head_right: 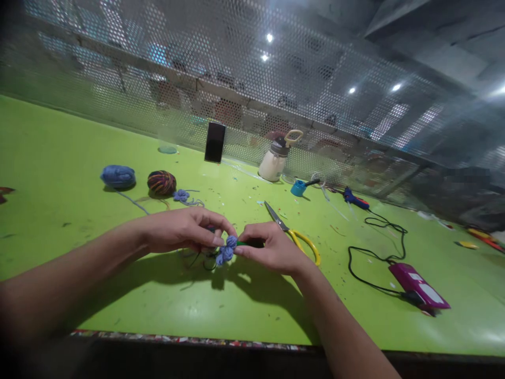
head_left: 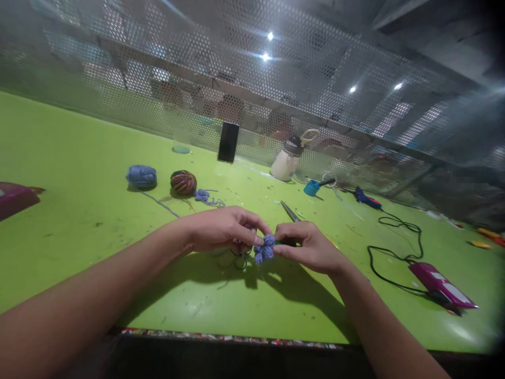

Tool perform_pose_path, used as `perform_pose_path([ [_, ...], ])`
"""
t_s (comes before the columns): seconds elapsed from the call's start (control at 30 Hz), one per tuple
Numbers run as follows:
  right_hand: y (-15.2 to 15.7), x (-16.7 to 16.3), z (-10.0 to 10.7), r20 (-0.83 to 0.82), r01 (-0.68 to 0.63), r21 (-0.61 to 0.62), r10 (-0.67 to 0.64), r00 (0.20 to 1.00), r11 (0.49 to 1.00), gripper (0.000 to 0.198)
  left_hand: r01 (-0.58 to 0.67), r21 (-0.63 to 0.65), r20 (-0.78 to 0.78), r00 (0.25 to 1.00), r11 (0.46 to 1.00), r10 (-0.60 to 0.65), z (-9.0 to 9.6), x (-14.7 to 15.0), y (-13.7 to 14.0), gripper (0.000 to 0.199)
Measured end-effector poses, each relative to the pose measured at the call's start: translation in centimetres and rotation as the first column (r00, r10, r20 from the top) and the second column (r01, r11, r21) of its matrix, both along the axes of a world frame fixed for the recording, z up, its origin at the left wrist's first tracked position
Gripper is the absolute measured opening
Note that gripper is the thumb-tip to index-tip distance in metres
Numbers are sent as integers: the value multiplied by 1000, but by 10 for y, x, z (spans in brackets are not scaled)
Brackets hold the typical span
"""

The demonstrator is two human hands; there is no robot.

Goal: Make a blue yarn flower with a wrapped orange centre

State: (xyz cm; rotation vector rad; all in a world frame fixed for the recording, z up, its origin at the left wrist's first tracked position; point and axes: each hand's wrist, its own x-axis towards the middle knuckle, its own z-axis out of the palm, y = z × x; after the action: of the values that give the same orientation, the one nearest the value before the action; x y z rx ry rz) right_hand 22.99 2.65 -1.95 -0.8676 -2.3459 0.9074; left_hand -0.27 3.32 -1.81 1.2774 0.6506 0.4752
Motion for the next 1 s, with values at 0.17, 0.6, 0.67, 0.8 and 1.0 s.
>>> perform_pose_path([
  [0.17, 0, -3, 0, 60, 16, -18, -15, 998, 1000, 24, -17, 59, -90, 996, 998, 22, -4, 2, -1, 15],
  [0.6, -10, 7, 4, -8, -24, 130, 25, 1000, 991, 19, 95, -47, 46, 995, 994, -93, 6, 1, -9, 12],
  [0.67, -12, 9, 6, -17, -42, 132, 45, 999, 990, 18, 128, -68, 77, 989, 989, -123, 6, 1, -10, 10],
  [0.8, -16, 10, 10, -16, -96, 131, 99, 995, 987, 15, 189, -87, 55, 981, 978, -185, 6, 2, -11, 10],
  [1.0, -19, 9, 20, 30, -175, 180, 172, 985, 968, 12, 259, -119, 60, 965, 958, -254, 4, 2, -14, 15],
])
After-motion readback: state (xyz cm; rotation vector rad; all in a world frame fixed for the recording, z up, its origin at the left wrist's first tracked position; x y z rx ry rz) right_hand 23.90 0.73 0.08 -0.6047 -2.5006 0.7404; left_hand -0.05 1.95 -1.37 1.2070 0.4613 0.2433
